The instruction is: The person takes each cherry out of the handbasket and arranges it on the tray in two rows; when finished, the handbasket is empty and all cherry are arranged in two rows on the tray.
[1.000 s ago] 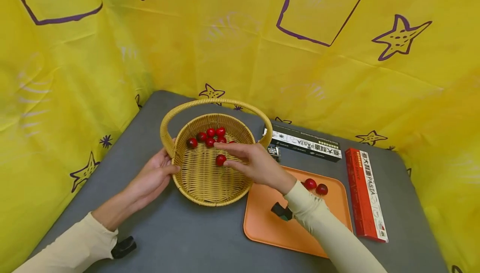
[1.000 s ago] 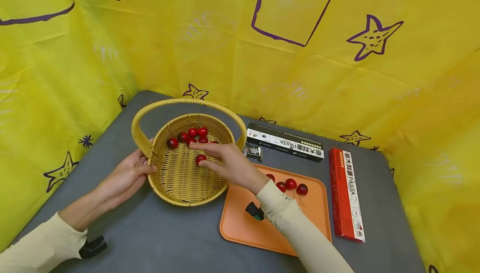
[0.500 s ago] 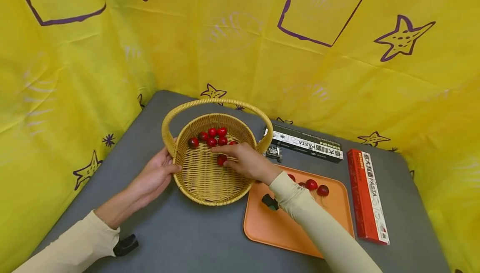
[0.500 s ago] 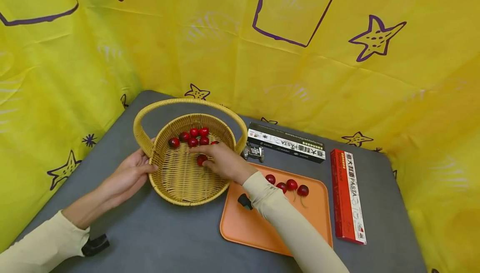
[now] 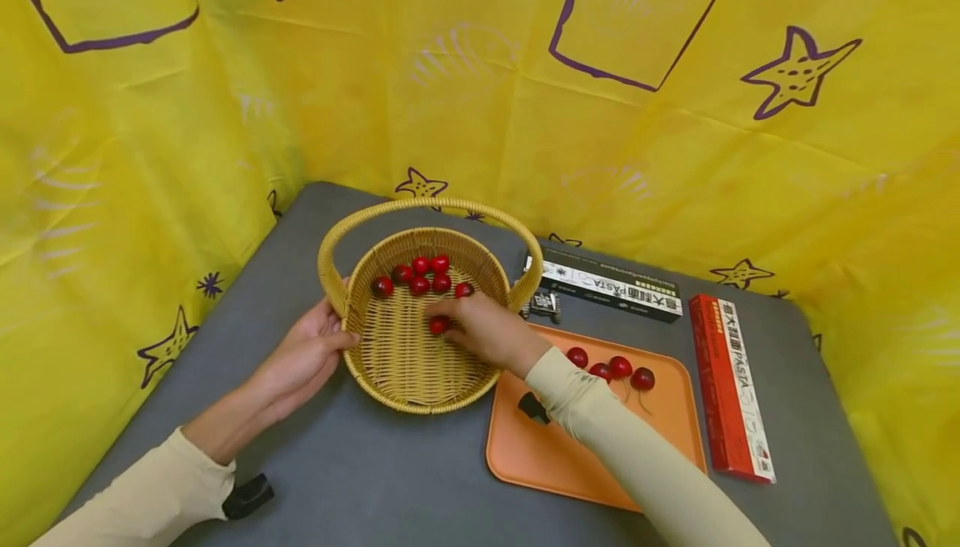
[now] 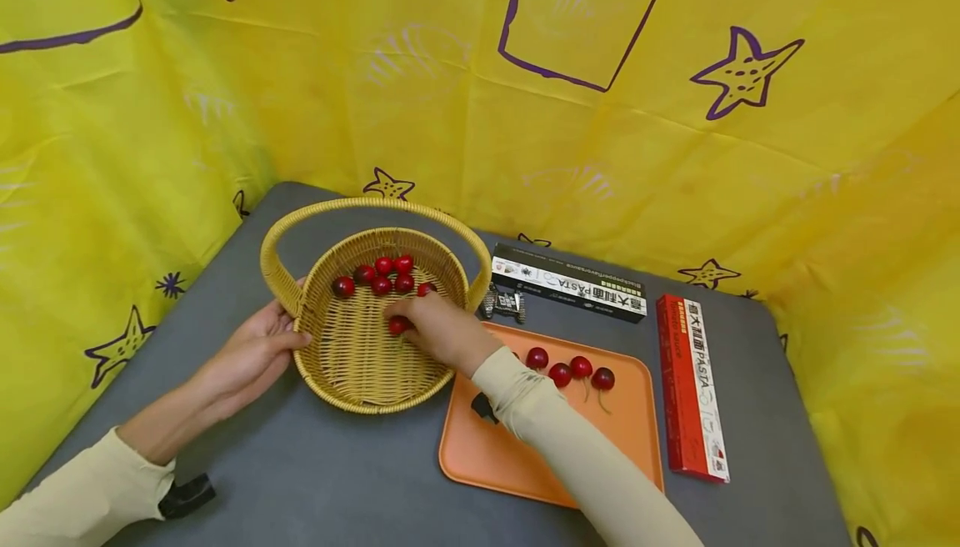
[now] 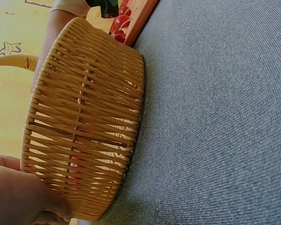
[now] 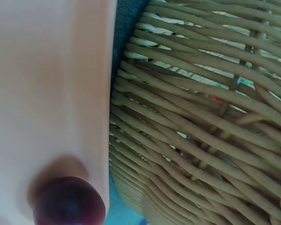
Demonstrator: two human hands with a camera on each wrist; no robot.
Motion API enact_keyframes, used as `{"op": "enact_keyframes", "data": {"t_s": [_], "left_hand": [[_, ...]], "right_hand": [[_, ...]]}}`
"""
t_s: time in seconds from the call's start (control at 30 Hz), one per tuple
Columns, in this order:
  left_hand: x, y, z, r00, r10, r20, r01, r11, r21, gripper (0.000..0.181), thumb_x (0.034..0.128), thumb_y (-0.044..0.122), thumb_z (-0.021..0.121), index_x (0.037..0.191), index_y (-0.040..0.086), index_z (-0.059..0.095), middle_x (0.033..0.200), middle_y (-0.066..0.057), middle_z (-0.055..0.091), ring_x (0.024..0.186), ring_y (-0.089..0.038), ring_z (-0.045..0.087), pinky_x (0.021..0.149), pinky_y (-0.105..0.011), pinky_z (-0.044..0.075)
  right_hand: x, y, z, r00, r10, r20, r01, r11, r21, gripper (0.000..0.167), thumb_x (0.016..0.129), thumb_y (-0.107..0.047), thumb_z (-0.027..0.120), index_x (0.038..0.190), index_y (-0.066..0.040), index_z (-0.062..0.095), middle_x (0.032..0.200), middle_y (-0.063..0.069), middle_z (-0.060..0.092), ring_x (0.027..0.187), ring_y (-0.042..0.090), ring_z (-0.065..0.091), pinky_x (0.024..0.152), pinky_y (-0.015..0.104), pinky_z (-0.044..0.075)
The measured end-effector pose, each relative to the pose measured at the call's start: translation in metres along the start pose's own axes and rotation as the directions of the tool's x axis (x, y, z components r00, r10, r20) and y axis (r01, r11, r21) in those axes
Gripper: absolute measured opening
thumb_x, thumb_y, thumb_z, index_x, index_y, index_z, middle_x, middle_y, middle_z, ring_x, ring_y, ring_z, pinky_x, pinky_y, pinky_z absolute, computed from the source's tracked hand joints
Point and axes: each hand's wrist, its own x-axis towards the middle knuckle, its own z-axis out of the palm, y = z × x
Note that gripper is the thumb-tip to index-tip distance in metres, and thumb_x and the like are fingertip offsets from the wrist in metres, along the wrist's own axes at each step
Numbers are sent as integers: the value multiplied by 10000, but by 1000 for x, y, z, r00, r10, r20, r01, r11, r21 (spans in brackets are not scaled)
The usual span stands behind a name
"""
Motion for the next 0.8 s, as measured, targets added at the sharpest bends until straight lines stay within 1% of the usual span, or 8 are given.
{"op": "enact_keyframes", "data": {"t_s": [0.13, 0.33, 0.43, 0.53, 0.67, 0.73, 0.77, 0.8], "left_hand": [[-1, 0, 0, 1000, -2, 0, 2, 1000, 10, 924, 985, -150, 403, 1678, 94, -158, 1771, -83, -110, 1618, -240, -77, 1300, -433, 36], [-3, 0, -1, 1000, -13, -2, 13, 1000, 22, 920, 990, -144, 409, 1685, 103, -140, 1777, -86, -68, 1622, -232, -42, 1304, -401, 81], [-3, 0, -2, 1000, -10, 7, 10, 1000, 19, 926, 991, -143, 410, 1683, 109, -151, 1776, -98, -73, 1622, -243, -44, 1302, -374, 109], [-1, 0, -2, 1000, 4, 19, -4, 1000, 10, 931, 983, -152, 408, 1681, 102, -153, 1775, -103, -82, 1620, -247, -52, 1296, -342, 133], [-1, 0, -2, 1000, 13, 18, -13, 1000, 0, 920, 976, -165, 398, 1682, 81, -139, 1774, -124, -70, 1620, -250, -45, 1290, -319, 150], [0, 0, -1, 1000, 15, 14, -15, 1000, -6, 915, 973, -171, 394, 1680, 68, -134, 1772, -144, -61, 1620, -255, -40, 1290, -314, 152], [0, -1, -2, 1000, 15, 14, -15, 1000, -8, 915, 973, -172, 394, 1680, 68, -135, 1771, -147, -64, 1619, -255, -41, 1290, -314, 151], [0, -1, -2, 1000, 15, 14, -15, 1000, -10, 915, 975, -170, 396, 1680, 70, -137, 1771, -149, -67, 1620, -255, -42, 1291, -315, 149]], "right_hand": [[-1, -1, 0, 1000, -10, 0, 10, 1000, 5, 310, 981, -76, 747, 1287, -125, 746, 1185, -12, 758, 964, 123, 700, 840, 261, 573], [-8, -4, -7, 996, -67, -59, 73, 992, 107, 361, 1000, -93, 726, 1361, -116, 726, 1331, 2, 734, 1151, 112, 702, 940, 241, 564], [-21, -12, -18, 992, -79, -100, 95, 981, 171, 377, 1011, -115, 718, 1387, -143, 716, 1373, -6, 712, 1146, 78, 705, 895, 219, 569], [-44, -20, -34, 987, -64, -151, 98, 968, 230, 403, 1010, -113, 718, 1403, -205, 709, 1422, -45, 676, 1121, 31, 708, 781, 205, 576], [-84, -22, -54, 976, -16, -216, 85, 946, 312, 453, 994, -79, 725, 1416, -244, 700, 1456, -89, 649, 826, 10, 742, 597, 217, 567], [-108, -17, -63, 966, 8, -258, 70, 954, 291, 480, 977, -66, 742, 1418, -251, 700, 1440, -101, 661, 693, 5, 672, 512, 197, 487], [-120, -14, -67, 960, 23, -281, 58, 959, 278, 491, 966, -58, 750, 1416, -248, 702, 1432, -102, 665, 701, 13, 682, 543, 181, 523], [-133, -10, -70, 951, 36, -309, 44, 968, 249, 504, 951, -49, 764, 1412, -245, 705, 1423, -96, 672, 768, 11, 711, 584, 165, 544]]}}
